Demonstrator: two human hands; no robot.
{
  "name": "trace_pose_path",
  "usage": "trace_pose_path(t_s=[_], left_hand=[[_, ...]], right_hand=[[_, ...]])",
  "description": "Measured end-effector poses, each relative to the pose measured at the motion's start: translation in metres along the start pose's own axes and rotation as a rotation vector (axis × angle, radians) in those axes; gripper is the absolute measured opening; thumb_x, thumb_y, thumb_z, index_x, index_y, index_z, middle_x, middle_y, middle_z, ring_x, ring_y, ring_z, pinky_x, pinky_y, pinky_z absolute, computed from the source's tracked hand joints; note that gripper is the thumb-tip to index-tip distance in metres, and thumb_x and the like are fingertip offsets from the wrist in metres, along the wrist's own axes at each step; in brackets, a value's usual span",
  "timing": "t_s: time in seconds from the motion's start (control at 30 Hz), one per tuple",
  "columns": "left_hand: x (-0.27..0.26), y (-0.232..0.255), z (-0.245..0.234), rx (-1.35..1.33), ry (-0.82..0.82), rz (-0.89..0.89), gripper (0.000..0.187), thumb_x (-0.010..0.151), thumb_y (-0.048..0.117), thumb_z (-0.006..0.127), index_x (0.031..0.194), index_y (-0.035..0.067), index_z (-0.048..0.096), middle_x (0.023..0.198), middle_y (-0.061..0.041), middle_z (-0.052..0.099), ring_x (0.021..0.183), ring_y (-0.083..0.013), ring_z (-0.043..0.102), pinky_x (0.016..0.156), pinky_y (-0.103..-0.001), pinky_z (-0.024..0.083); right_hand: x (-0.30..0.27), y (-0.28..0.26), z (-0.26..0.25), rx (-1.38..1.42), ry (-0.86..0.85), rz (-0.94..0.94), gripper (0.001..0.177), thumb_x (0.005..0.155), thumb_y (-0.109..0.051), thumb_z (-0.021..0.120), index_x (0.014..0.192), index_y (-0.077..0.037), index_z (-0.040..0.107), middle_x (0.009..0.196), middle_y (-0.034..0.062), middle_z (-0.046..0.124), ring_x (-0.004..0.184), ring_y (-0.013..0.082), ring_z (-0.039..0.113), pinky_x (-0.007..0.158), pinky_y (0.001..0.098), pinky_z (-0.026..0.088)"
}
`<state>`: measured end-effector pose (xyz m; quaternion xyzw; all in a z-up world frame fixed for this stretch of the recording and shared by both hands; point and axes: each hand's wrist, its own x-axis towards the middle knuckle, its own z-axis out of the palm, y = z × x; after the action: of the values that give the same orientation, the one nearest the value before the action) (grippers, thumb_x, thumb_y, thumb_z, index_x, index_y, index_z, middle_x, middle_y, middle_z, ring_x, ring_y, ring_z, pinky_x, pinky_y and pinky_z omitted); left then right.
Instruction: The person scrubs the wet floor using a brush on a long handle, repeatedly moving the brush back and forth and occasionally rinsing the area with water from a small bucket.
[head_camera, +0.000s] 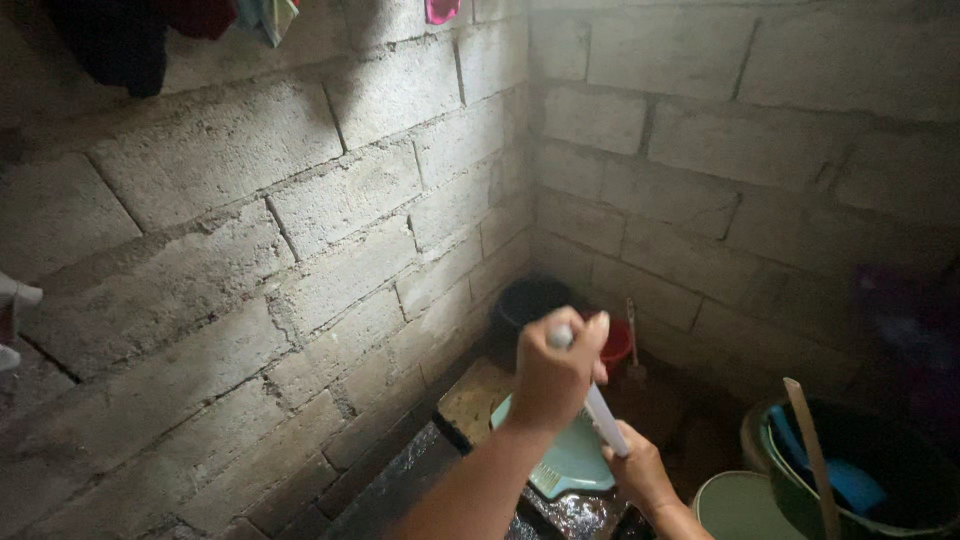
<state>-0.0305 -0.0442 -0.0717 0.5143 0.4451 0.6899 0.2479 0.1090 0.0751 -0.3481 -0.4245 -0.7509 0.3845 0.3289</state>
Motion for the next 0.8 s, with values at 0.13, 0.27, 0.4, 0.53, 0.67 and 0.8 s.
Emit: trace_pose_path(t_s=[0.13, 0.27, 0.4, 0.53, 0.67, 0.8], left_hand=[[-0.036, -0.039, 0.003, 0.014, -0.086, -0.012, 0.035, 0.102, 0.019, 0.066, 0.069, 0.010, 0.057, 0.059, -0.002, 0.061, 0.052, -0.0092, 0.062, 0.047, -0.024, 0.052], [-0.035, -0.038, -0.008, 0.083, -0.116, -0.010, 0.036, 0.101, 0.018, 0.061, 0.066, 0.011, 0.056, 0.056, -0.002, 0.058, 0.047, -0.0103, 0.062, 0.039, -0.027, 0.052], [-0.023, -0.022, -0.029, 0.093, -0.065, -0.139, 0.036, 0.100, 0.017, 0.061, 0.064, 0.009, 0.058, 0.052, -0.002, 0.057, 0.043, -0.0122, 0.058, 0.036, -0.029, 0.048], [-0.008, -0.005, -0.044, 0.489, -0.157, 0.343, 0.029, 0.103, 0.017, 0.060, 0.077, 0.004, 0.062, 0.059, -0.005, 0.058, 0.047, -0.0149, 0.057, 0.041, -0.031, 0.045], [-0.004, 0.027, -0.029, 0.421, -0.039, 0.062, 0.039, 0.095, 0.027, 0.069, 0.067, -0.001, 0.064, 0.050, -0.010, 0.057, 0.042, -0.0172, 0.057, 0.045, -0.035, 0.046], [-0.007, 0.070, -0.026, 0.309, -0.057, -0.103, 0.040, 0.093, 0.030, 0.067, 0.065, 0.002, 0.062, 0.049, -0.008, 0.059, 0.042, -0.0153, 0.063, 0.045, -0.034, 0.051]], right_hand=[[0.003, 0.017, 0.001, 0.133, -0.129, 0.232, 0.057, 0.080, -0.001, 0.076, 0.133, -0.017, 0.060, 0.112, 0.0010, 0.073, 0.100, 0.0151, 0.070, 0.085, 0.0319, 0.055], [-0.004, 0.024, 0.023, 0.151, -0.339, 0.277, 0.049, 0.086, -0.006, 0.076, 0.133, -0.015, 0.064, 0.105, 0.0175, 0.073, 0.082, 0.0228, 0.070, 0.075, 0.0379, 0.057], [-0.007, 0.024, 0.060, 0.263, -0.406, 0.199, 0.033, 0.088, -0.009, 0.074, 0.121, -0.007, 0.069, 0.102, 0.0050, 0.077, 0.085, 0.0166, 0.072, 0.074, 0.0309, 0.061], [-0.018, 0.036, 0.127, 0.257, -0.467, 0.144, 0.027, 0.090, -0.012, 0.076, 0.115, -0.004, 0.071, 0.091, 0.0026, 0.077, 0.082, 0.0133, 0.070, 0.073, 0.0276, 0.061], [-0.029, 0.018, 0.187, 0.624, -0.343, -0.187, 0.016, 0.093, -0.004, 0.078, 0.106, 0.003, 0.073, 0.092, 0.0082, 0.076, 0.085, 0.0150, 0.068, 0.075, 0.0310, 0.056], [-0.038, -0.025, 0.155, 0.607, -0.408, 0.187, 0.019, 0.091, -0.010, 0.073, 0.108, -0.002, 0.072, 0.083, 0.0067, 0.072, 0.073, 0.0133, 0.064, 0.064, 0.0289, 0.050]])
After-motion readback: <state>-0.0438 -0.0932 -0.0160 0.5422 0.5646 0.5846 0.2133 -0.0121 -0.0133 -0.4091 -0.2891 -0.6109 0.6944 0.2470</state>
